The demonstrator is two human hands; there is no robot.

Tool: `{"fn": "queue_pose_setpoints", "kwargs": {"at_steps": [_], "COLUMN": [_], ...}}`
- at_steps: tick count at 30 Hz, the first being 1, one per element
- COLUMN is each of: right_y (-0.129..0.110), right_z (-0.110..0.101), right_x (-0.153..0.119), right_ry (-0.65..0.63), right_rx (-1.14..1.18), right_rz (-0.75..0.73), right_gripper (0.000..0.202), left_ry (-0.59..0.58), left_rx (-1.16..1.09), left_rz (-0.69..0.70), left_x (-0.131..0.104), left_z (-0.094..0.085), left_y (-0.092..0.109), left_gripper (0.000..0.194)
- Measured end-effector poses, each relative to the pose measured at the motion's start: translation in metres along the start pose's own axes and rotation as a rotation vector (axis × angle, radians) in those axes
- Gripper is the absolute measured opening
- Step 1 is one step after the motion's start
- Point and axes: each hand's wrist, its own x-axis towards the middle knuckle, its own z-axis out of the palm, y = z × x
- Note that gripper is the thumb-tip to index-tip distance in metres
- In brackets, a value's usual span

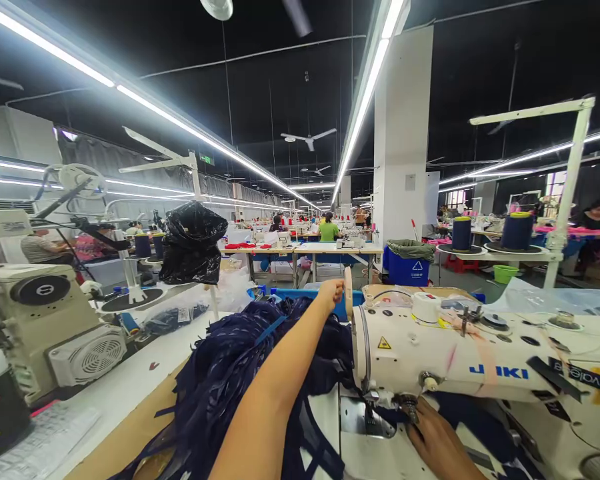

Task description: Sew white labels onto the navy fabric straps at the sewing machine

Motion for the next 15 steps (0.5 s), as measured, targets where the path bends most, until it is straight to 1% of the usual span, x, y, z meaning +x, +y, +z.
{"fn": "queue_pose_setpoints", "kwargs": {"at_steps": [2,5,7,8,9,11,13,15], "right_y": [-0.001,-0.004,-0.005,-0.006,-0.006,-0.007,-0.008,-0.009], "right_z": [-0.002,-0.007,-0.01,-0.011,-0.012,-0.015,-0.017,-0.02], "right_x": [0.001,0.004,0.005,0.006,0.006,0.007,0.007,0.007], "right_ry": [-0.011,-0.032,-0.032,-0.029,-0.031,-0.042,-0.051,-0.06], "right_rx": [0.004,0.019,0.026,0.026,0.023,0.005,-0.02,-0.045], "right_rz": [-0.002,0.006,0.007,0.004,0.001,-0.002,-0.01,-0.007], "right_gripper": [0.024,0.023,0.022,0.021,0.021,0.021,0.022,0.022], "left_ry": [0.035,0.072,0.068,0.067,0.066,0.049,0.024,-0.001], "left_rx": [0.05,0.115,0.152,0.164,0.175,0.274,0.476,0.73], "left_rz": [-0.051,-0.065,-0.054,-0.055,-0.054,-0.001,0.119,0.259], "left_x": [-0.014,-0.053,-0.083,-0.097,-0.109,-0.128,-0.141,-0.149], "left_z": [-0.006,-0.016,-0.021,-0.023,-0.024,-0.025,-0.025,-0.026], "left_y": [-0.042,-0.103,-0.136,-0.149,-0.158,-0.168,-0.171,-0.17], "left_gripper": [0.022,0.014,0.01,0.011,0.013,0.02,0.026,0.032]}}
